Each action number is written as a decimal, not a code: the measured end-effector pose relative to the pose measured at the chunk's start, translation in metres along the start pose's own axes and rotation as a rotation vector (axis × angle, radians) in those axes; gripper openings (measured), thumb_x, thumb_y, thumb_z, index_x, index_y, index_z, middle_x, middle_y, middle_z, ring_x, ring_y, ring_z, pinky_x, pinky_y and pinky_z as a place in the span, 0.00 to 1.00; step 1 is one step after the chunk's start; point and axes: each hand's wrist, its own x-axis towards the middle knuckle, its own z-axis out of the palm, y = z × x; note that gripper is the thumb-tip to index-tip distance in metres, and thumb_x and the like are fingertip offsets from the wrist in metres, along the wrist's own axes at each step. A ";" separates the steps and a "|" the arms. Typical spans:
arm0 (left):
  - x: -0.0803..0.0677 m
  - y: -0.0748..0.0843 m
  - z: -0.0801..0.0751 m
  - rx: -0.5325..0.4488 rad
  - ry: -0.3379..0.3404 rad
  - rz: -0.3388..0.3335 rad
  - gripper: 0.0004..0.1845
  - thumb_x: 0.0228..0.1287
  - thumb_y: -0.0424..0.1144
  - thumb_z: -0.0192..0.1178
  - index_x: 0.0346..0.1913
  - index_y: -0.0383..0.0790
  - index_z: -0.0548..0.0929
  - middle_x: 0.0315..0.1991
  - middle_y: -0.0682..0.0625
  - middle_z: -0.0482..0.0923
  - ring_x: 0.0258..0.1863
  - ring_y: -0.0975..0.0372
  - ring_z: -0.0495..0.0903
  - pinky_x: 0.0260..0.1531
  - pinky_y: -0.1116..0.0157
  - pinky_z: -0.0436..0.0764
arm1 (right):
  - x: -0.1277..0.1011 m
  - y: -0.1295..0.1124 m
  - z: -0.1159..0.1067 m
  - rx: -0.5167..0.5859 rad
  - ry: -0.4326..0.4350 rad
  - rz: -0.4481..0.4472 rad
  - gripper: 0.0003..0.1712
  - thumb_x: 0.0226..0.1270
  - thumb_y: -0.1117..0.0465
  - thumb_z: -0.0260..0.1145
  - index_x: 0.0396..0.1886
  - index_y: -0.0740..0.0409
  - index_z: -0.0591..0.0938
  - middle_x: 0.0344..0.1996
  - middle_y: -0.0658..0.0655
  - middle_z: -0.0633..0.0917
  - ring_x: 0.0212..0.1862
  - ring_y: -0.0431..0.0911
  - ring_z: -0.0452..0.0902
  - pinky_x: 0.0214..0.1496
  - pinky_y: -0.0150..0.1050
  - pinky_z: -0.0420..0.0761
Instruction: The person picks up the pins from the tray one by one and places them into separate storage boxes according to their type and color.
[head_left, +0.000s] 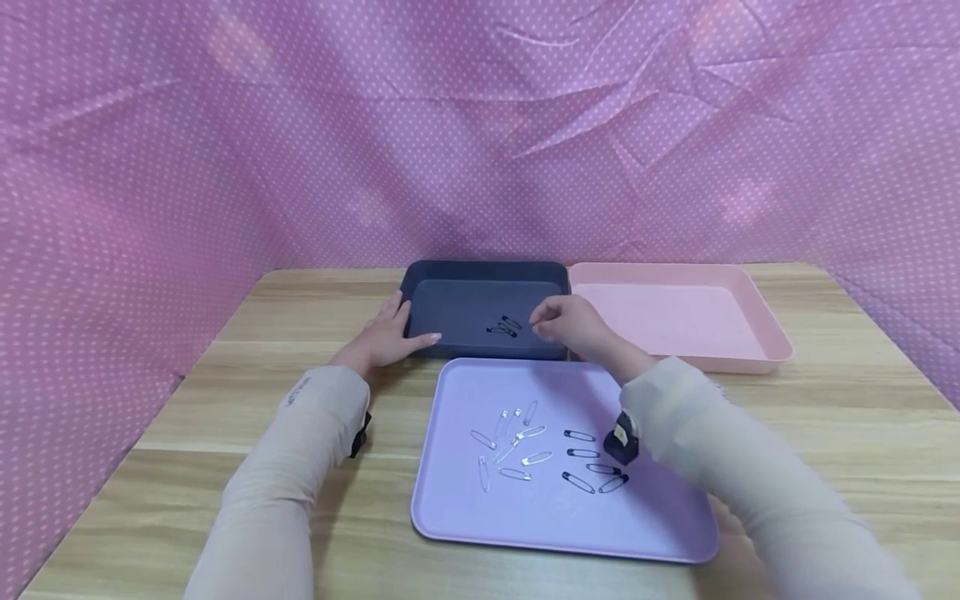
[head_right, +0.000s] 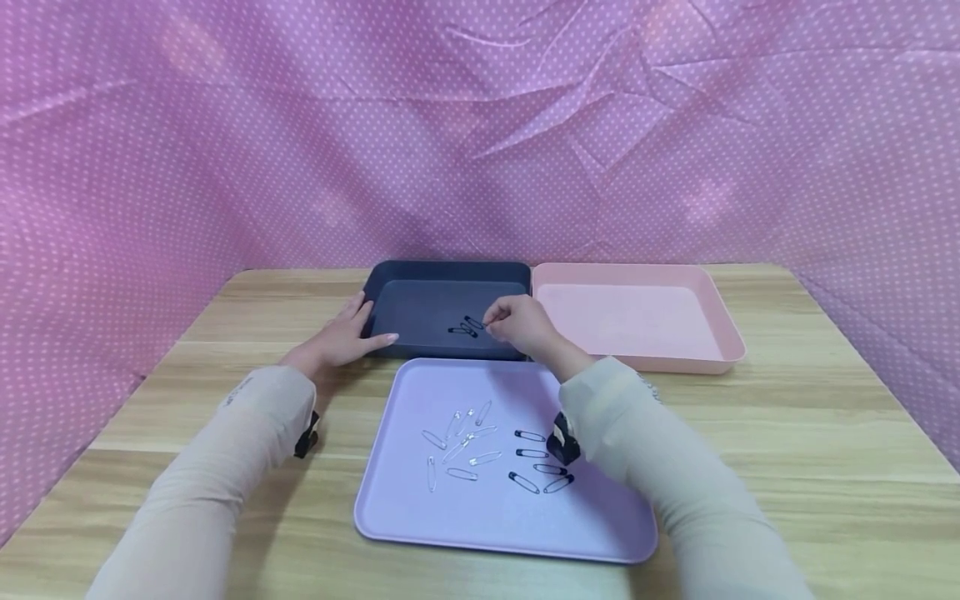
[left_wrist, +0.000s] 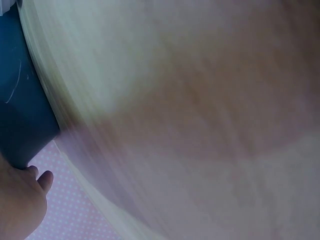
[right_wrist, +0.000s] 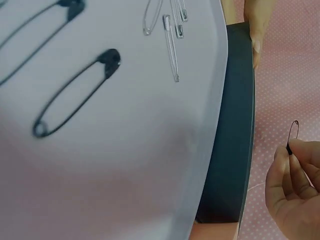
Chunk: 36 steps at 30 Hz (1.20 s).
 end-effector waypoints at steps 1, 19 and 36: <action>0.000 0.000 0.000 0.000 0.000 0.001 0.57 0.44 0.76 0.37 0.66 0.36 0.38 0.66 0.44 0.24 0.64 0.54 0.27 0.59 0.51 0.40 | 0.002 0.000 0.001 0.008 0.004 0.004 0.09 0.54 0.69 0.59 0.37 0.66 0.77 0.33 0.58 0.78 0.39 0.49 0.74 0.42 0.41 0.73; 0.001 0.001 0.000 -0.007 -0.004 0.003 0.57 0.44 0.76 0.37 0.66 0.35 0.38 0.66 0.44 0.24 0.64 0.55 0.28 0.59 0.52 0.41 | 0.036 0.013 0.021 0.041 0.087 0.095 0.09 0.56 0.68 0.57 0.37 0.65 0.79 0.36 0.59 0.80 0.38 0.49 0.74 0.39 0.40 0.73; 0.000 0.001 -0.002 -0.007 0.000 0.012 0.57 0.45 0.75 0.38 0.66 0.34 0.38 0.66 0.43 0.25 0.64 0.54 0.28 0.59 0.51 0.41 | 0.062 0.017 0.041 0.030 0.117 0.127 0.10 0.53 0.73 0.57 0.36 0.65 0.79 0.35 0.60 0.79 0.36 0.48 0.77 0.35 0.36 0.74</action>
